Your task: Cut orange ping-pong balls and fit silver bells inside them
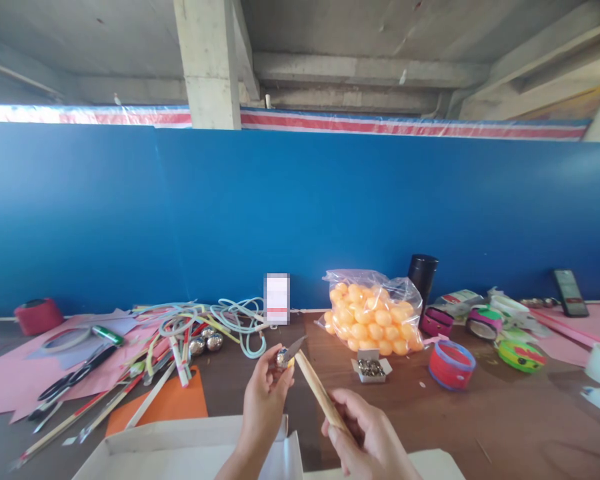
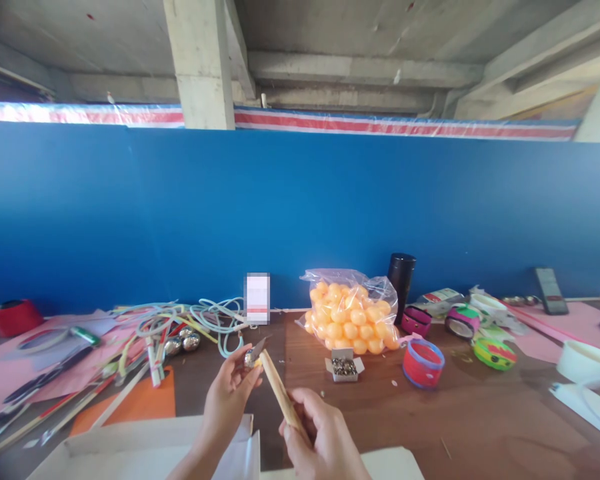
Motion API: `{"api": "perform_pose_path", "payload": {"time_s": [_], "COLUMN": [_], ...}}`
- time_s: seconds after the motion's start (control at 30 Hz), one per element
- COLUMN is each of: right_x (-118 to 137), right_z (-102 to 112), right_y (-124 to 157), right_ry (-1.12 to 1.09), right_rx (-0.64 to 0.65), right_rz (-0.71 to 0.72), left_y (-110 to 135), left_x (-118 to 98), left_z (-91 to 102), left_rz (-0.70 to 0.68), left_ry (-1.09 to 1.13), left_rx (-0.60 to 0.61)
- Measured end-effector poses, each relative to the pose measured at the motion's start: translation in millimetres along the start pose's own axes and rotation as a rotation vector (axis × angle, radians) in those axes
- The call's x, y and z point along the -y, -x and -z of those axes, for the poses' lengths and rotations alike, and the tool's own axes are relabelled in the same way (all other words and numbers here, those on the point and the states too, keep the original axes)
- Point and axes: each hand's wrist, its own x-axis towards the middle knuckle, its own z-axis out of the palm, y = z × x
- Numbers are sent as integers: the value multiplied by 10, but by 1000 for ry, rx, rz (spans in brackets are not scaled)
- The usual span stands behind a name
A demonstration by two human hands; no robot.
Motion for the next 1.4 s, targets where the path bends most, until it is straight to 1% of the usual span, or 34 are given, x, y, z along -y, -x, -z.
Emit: {"api": "perform_pose_path", "payload": {"time_s": [0.1,0.3,0.43,0.63,0.83,1.07,1.2,1.4], "right_x": [17,11,-10,-18,-14,-16,-14,61], "right_z": [4,5,3,13,11,1,3,15], "right_y": [1,-6,-10,-11,-8,-7,-7,-9], "right_ry": [2,-2,18,4,19,26,-8,-29], "right_rx": [6,-1,5,-1,-9,-3,-30,-107], "right_rz": [-16,-23,-5,7,12,-7,3,-31], "left_y": [-5,4,6,-8,-19,-22,-18,-23], "left_x": [3,-9,-2,42,43,50,30,2], "left_z": [1,6,0,18,18,29,32,25], "left_rz": [12,-11,4,-25,-1,4,4,2], "left_ry": [7,6,7,-17,-2,-5,-4,-26], "left_rx": [-10,-9,-31,-24,-43,-30,-29,-35]}}
